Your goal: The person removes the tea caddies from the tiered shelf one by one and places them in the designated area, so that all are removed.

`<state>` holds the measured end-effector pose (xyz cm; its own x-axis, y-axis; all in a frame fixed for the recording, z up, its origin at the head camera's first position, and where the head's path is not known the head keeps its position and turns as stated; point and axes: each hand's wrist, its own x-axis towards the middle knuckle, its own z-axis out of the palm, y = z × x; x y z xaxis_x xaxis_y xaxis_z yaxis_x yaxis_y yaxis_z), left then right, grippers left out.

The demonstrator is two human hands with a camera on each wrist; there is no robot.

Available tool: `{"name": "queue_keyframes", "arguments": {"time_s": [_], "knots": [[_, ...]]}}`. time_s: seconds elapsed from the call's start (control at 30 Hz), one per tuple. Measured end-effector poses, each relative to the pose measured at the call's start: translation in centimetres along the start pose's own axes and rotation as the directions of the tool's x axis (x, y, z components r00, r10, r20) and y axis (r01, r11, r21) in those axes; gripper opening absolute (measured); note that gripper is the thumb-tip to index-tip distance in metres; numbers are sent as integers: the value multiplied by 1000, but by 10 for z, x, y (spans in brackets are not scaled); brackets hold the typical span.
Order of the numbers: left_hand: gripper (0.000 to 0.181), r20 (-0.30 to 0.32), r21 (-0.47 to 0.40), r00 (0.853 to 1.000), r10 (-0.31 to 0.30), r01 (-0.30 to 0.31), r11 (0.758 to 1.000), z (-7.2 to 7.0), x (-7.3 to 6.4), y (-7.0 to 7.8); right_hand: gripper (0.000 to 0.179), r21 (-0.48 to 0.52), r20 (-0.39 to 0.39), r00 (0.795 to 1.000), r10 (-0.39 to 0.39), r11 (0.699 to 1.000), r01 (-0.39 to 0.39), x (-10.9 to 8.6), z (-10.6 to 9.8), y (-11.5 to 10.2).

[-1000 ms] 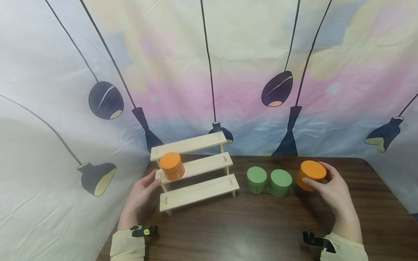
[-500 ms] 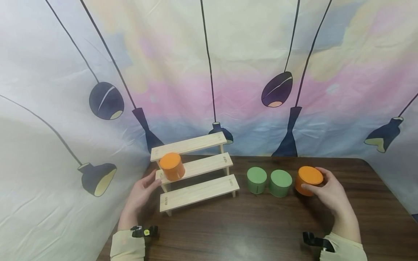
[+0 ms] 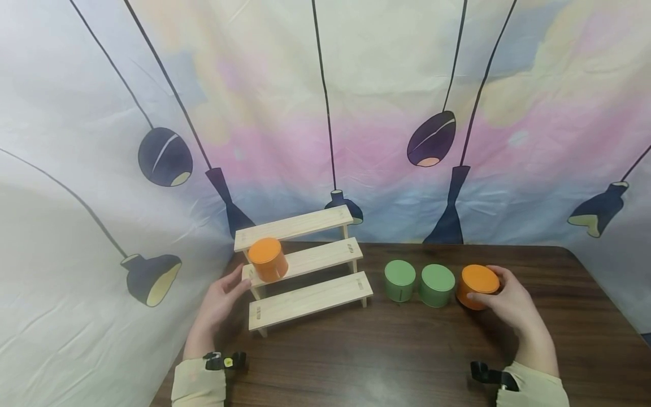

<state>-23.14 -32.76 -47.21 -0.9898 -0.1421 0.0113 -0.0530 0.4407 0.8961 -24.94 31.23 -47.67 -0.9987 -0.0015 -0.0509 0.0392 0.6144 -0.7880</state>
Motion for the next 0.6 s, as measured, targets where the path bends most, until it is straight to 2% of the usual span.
{"name": "queue_keyframes", "arguments": {"time_s": [0.6], "knots": [[82,0,7,1000,-27,27,1000,0,0,2,106,-19,33,999,-12,1000,13,4,2,5]]}}
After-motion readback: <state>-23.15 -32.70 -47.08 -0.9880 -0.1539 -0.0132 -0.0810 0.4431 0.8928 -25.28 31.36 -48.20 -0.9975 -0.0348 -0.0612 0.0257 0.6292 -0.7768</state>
